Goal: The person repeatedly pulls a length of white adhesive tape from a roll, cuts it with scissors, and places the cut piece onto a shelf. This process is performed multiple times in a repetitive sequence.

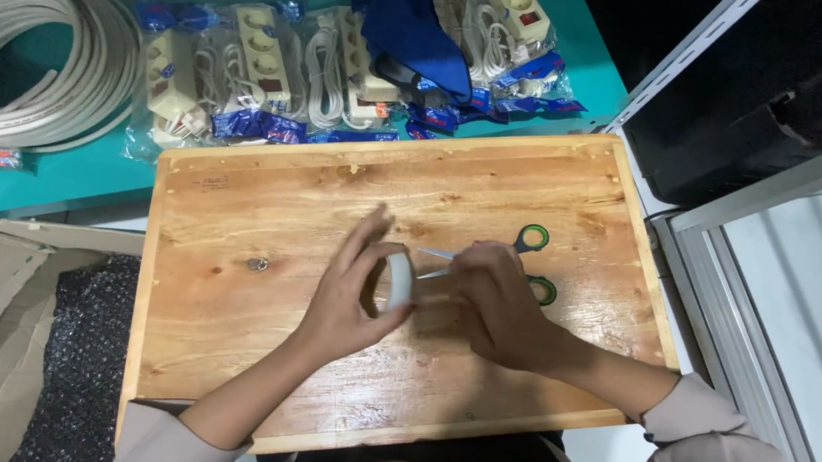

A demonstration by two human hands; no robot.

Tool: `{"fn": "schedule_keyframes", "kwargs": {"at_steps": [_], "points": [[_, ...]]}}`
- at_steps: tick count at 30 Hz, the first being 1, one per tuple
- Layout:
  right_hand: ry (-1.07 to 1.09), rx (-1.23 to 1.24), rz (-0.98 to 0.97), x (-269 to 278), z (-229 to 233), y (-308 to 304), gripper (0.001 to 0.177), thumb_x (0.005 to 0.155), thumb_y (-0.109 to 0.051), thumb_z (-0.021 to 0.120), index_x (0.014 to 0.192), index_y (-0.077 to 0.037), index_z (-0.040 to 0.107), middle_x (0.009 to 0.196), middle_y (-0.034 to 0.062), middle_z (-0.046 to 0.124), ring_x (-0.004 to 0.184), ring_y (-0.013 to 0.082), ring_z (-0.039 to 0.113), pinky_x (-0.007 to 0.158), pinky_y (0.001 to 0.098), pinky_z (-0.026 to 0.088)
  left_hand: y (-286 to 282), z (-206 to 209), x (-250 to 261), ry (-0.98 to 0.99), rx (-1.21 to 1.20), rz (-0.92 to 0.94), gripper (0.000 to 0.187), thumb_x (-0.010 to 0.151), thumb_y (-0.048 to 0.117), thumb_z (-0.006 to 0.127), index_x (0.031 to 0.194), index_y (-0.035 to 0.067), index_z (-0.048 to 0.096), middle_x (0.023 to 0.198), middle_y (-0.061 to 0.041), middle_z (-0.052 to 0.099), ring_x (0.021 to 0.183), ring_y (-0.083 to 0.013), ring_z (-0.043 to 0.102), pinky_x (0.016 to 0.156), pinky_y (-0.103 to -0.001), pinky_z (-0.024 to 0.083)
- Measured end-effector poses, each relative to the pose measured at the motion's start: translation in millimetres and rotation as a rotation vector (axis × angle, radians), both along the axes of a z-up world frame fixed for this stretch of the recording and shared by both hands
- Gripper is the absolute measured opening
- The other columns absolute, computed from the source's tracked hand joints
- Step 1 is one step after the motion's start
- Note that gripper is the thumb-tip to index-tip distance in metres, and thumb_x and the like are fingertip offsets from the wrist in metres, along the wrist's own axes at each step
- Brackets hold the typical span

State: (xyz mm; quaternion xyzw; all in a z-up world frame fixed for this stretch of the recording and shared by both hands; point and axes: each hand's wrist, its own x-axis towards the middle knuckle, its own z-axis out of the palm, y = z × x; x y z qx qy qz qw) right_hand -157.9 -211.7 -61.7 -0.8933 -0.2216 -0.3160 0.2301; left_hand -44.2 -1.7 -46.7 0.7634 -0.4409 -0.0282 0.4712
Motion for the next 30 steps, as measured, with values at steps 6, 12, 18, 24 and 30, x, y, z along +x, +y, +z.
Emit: {"fn": "schedule_keyframes", "kwargs": {"at_steps": [6,12,18,24,30], "points": [[0.288,0.139,-0.012,15,24,-3,0.011,0.103,-0.018,0.045,0.100,-0.015,0.054,0.105,0.0056,0.050,0.102,0.0352,0.058,0.088,0.0484,0.046,2,-19,9,-0.036,0.109,-0.206,0.067,0.079,0.026,0.075,0.143,0.022,0.058,0.135,-0.007,0.058,0.130,-0.0349,0.053,0.112,-0.055,0.035],[0.284,0.215,-0.026,28,45,7,0.007,0.102,-0.016,0.056,0.097,-0.012,0.060,0.101,0.0057,0.055,0.100,0.0343,0.064,0.084,0.0451,0.050,4,-10,1,0.251,0.060,-0.283,0.071,0.082,0.008,0.073,0.149,0.017,0.051,0.135,-0.012,0.048,0.128,-0.0352,0.045,0.110,-0.056,0.028],[0.170,0.232,-0.076,39,41,13,0.012,0.100,-0.019,0.064,0.091,-0.012,0.061,0.095,0.0051,0.058,0.087,0.0303,0.065,0.077,0.0416,0.053,3,-11,-1,0.352,-0.044,-0.319,0.073,0.080,0.005,0.077,0.148,0.009,0.050,0.137,-0.014,0.044,0.134,-0.0335,0.043,0.114,-0.055,0.028],[0.167,0.221,-0.125,46,42,17,0.013,0.098,-0.021,0.068,0.090,-0.014,0.061,0.094,0.0032,0.058,0.086,0.0287,0.064,0.076,0.0392,0.052,5,-13,4,0.316,-0.067,-0.303,0.076,0.078,0.010,0.083,0.147,0.006,0.050,0.141,-0.018,0.038,0.136,-0.0394,0.043,0.115,-0.054,0.031],[0.680,0.399,-0.074,39,65,-2,0.050,0.095,-0.035,0.065,0.137,-0.017,0.046,0.115,0.0124,0.057,0.106,0.0352,0.067,0.092,0.0551,0.052,8,-2,6,0.344,-0.094,-0.275,0.079,0.077,0.004,0.081,0.149,0.006,0.047,0.144,-0.025,0.029,0.132,-0.0486,0.047,0.115,-0.065,0.031]]}}
